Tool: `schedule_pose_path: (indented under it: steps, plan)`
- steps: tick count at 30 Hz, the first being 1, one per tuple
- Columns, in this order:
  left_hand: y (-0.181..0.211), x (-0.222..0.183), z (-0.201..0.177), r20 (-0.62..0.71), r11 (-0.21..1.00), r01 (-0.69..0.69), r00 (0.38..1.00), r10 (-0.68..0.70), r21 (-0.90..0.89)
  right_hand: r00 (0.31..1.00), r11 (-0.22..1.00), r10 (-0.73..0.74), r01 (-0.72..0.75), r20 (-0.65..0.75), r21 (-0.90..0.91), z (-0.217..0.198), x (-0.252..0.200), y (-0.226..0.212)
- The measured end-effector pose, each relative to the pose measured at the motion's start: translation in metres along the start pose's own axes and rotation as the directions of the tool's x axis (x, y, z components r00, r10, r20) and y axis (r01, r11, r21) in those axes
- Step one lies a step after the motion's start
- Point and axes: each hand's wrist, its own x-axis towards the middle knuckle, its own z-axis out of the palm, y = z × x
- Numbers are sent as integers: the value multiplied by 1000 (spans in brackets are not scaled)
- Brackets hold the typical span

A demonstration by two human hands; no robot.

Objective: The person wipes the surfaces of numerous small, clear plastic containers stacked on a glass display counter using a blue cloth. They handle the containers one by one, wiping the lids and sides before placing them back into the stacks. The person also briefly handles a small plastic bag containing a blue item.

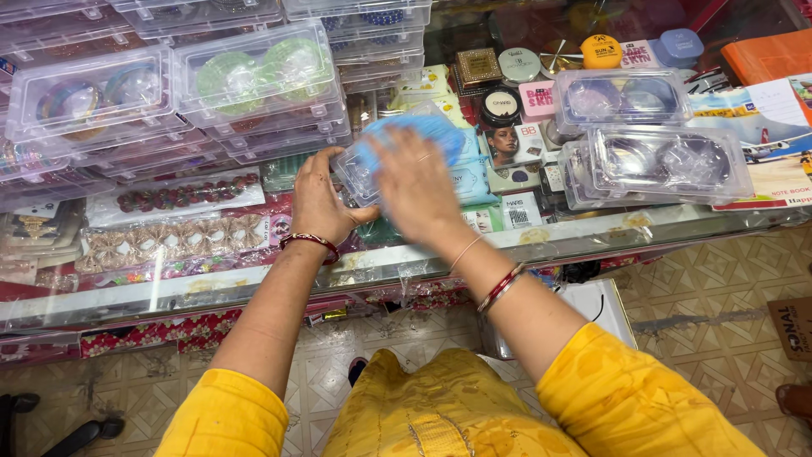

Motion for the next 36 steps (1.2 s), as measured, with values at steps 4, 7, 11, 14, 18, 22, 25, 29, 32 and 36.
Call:
schedule_pose_path:
  steps: [4,7,11,14,18,22,25,29,32,36]
  plan:
    - [18,-1,-12,-1,1000,-10,1000,10,-5,985,980,175,-175,-9,-99,-17,18,40]
    - [18,-1,-11,14,1000,25,1000,-25,-2,989,974,145,-147,-20,-173,-8,18,29]
    - [0,-1,-1,-1,999,-8,1000,8,38,998,996,-38,42,52,-76,11,-3,-20]
    - [-5,-2,0,-32,996,-57,998,59,67,996,1000,-12,13,89,-17,9,-16,-35]
    - [18,-3,-12,40,999,54,998,-54,8,985,973,171,-167,13,-159,-17,8,11]
    - [30,-3,-16,43,998,57,997,-58,15,951,949,305,-308,47,69,-30,9,41]
    - [29,-7,-11,-2,998,5,1000,-5,-58,966,959,256,-249,-40,138,-22,3,44]
    - [31,-13,8,-50,957,1,999,-17,-292,962,961,223,-190,-157,202,-13,-12,45]
    - [34,-7,20,143,677,264,963,-230,-687,950,955,230,-177,-214,239,-14,-17,47]
    - [38,1,21,160,521,359,908,-387,-775,918,931,288,-203,-272,303,-36,-17,42]
